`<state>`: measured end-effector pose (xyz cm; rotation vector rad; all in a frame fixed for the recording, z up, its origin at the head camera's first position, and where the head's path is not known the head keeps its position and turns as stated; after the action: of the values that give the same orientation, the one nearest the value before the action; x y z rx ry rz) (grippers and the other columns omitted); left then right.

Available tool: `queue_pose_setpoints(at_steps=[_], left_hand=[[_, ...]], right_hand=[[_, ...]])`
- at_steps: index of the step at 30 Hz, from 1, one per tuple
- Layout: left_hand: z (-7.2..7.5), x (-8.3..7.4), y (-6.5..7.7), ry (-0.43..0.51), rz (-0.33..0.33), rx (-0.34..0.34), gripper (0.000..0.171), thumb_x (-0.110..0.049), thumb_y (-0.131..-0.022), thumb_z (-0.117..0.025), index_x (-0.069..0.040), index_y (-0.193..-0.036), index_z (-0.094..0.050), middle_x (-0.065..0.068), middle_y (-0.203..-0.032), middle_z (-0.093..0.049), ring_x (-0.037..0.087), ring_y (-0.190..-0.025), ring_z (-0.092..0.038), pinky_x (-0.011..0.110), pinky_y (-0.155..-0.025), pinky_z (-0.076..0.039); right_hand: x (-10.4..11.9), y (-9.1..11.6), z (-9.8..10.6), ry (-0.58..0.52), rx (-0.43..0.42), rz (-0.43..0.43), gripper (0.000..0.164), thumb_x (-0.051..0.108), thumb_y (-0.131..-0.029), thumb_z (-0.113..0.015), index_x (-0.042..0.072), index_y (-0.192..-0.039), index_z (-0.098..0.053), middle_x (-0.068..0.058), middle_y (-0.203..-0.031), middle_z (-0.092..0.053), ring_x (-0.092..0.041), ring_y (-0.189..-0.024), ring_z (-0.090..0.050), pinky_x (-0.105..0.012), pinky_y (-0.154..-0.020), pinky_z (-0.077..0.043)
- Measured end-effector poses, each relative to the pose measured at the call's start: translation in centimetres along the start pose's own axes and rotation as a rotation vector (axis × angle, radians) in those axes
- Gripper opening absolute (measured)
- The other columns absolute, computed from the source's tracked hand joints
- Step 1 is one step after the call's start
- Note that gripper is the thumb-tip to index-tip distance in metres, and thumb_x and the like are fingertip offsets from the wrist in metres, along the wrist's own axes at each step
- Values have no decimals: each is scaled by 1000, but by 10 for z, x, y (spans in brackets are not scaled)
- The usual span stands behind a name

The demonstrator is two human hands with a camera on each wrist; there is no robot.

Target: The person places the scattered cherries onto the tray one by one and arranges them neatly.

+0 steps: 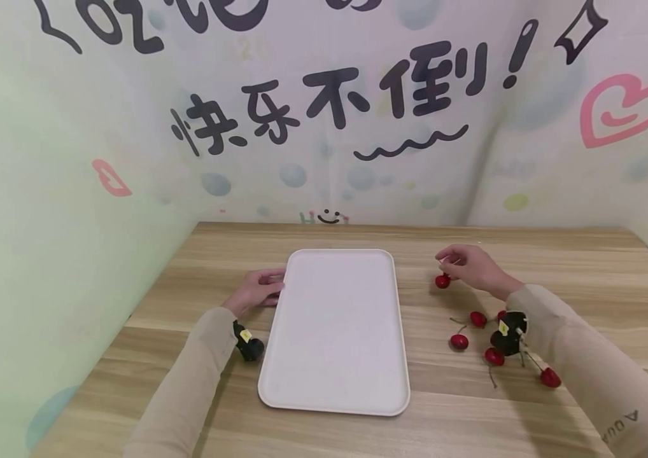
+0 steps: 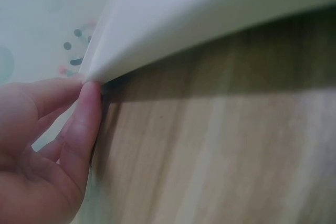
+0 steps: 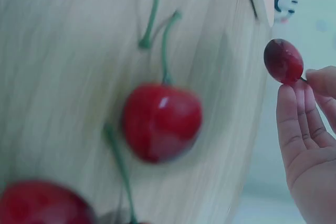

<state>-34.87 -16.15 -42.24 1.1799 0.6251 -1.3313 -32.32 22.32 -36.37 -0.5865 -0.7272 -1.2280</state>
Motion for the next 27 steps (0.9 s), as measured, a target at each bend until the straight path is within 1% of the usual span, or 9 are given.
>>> queue_pose_setpoints(at_steps=[4,8,11,19,23,25,27], left_hand=[[0,0,-1,-8,3,2,43,-10,-87,-56,-6,-129,-46,18,-114,-52,12,-77,-59,23,-65,-53],[1,1,-1,-21,9,-10,42,-10,-87,-56,-8,-128,-47,17,-114,-52,13,-78,-59,24,-65,-53],[1,1,-1,-22,15,-19,42,-10,-87,-56,-9,-128,-48,16,-113,-52,13,-78,-58,24,-65,-53],[-1,0,0,-26,4,-5,43,-10,-87,-56,-6,-129,-46,19,-115,-51,13,-77,-59,24,-65,-54],[-1,0,1,-16,5,-3,43,-9,-87,-56,-6,-129,-45,19,-115,-52,13,-78,-59,25,-66,-54],[-1,0,0,-14,-1,2,43,-9,-87,-56,-5,-129,-45,19,-115,-52,13,-78,-59,25,-67,-54],[-2,-1,0,-9,-7,7,43,-8,-87,-56,-5,-129,-45,20,-114,-52,13,-79,-59,25,-67,-54]], right_hand=[[9,-4,-7,-18,12,4,27,10,-89,-52,-7,-109,-53,-24,-98,-56,-19,-77,-57,-34,-71,-53],[20,-8,-16,-57,32,17,25,8,-88,-53,-8,-107,-54,-24,-95,-56,-19,-75,-57,-30,-68,-54],[30,-11,-25,-79,57,27,24,7,-87,-54,-9,-106,-55,-23,-93,-56,-19,-74,-56,-30,-67,-54],[53,-22,-53,-106,104,60,22,5,-85,-57,-7,-104,-57,-11,-86,-57,-18,-75,-56,-31,-68,-54],[65,-30,-70,-135,135,61,24,5,-84,-59,-7,-105,-57,-10,-86,-58,-17,-75,-57,-29,-69,-53],[70,-34,-78,-147,144,48,25,6,-84,-59,-6,-106,-57,-10,-86,-58,-17,-76,-58,-28,-70,-53],[75,-37,-85,-161,149,46,25,5,-84,-59,-6,-106,-57,-10,-85,-58,-17,-76,-59,-29,-71,-53]])
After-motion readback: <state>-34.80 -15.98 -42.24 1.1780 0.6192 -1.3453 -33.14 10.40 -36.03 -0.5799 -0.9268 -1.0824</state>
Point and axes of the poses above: each hand's wrist, its own y-axis away from the middle knuckle, its own z-axis out of the back of the hand, x = y × z, the point moved 9 cm from there along -y, towards the middle knuckle
